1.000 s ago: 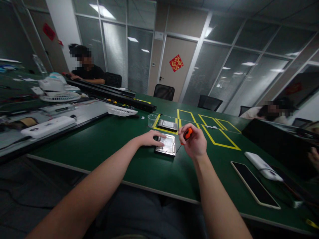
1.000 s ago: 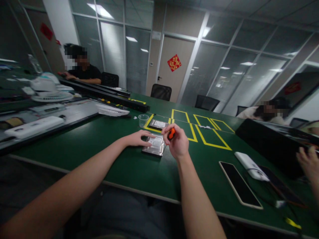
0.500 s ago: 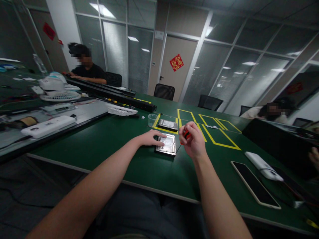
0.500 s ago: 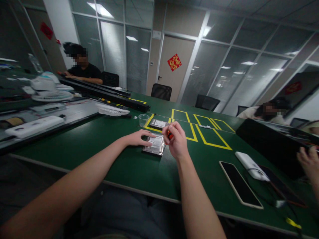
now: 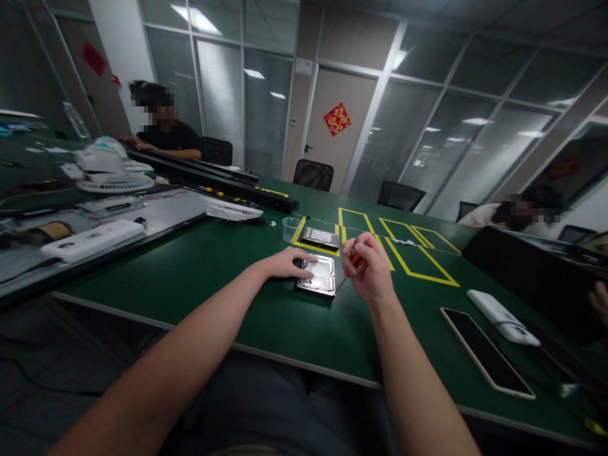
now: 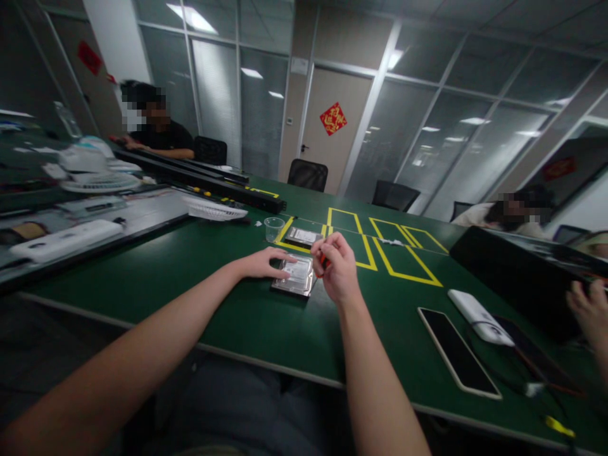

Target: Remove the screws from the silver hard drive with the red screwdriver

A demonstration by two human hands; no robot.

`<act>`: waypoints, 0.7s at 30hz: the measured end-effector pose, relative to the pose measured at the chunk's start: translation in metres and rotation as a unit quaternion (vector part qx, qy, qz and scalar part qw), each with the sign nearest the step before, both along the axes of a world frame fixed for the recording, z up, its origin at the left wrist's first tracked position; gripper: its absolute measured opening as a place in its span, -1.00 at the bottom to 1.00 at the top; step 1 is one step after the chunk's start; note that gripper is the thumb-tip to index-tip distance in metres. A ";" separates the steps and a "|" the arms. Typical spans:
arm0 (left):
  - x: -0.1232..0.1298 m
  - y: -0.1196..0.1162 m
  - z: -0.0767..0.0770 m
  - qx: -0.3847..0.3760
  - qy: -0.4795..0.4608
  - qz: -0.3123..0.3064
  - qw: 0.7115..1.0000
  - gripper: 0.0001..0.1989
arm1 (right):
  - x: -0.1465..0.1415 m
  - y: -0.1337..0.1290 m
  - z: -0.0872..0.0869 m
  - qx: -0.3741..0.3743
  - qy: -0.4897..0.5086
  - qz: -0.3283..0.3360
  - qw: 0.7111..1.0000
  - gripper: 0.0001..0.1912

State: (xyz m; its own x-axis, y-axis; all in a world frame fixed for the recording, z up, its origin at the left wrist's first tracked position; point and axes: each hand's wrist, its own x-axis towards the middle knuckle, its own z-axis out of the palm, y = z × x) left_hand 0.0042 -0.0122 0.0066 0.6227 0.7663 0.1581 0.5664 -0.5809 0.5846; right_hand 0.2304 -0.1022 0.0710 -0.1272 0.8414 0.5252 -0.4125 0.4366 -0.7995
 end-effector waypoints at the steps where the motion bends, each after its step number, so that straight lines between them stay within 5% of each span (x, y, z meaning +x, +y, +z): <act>1: 0.000 0.000 0.000 -0.001 0.001 0.002 1.000 -0.33 | 0.000 0.000 0.001 -0.003 0.000 0.003 1.000 -0.82; 7: 0.000 -0.001 0.002 -0.013 0.010 0.012 1.000 -0.31 | 0.002 0.001 0.003 -0.003 -0.008 0.022 1.000 -0.71; 21: 0.000 -0.001 0.002 -0.016 0.012 0.009 1.000 -0.31 | 0.000 0.000 0.002 0.002 0.005 0.030 1.000 -0.85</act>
State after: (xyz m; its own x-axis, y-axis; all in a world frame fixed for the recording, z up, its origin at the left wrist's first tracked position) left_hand 0.0042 -0.0132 0.0090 0.6118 0.7821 0.1182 0.5915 -0.5516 0.5881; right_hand 0.2308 -0.1025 0.0728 -0.1715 0.8308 0.5295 -0.4467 0.4135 -0.7934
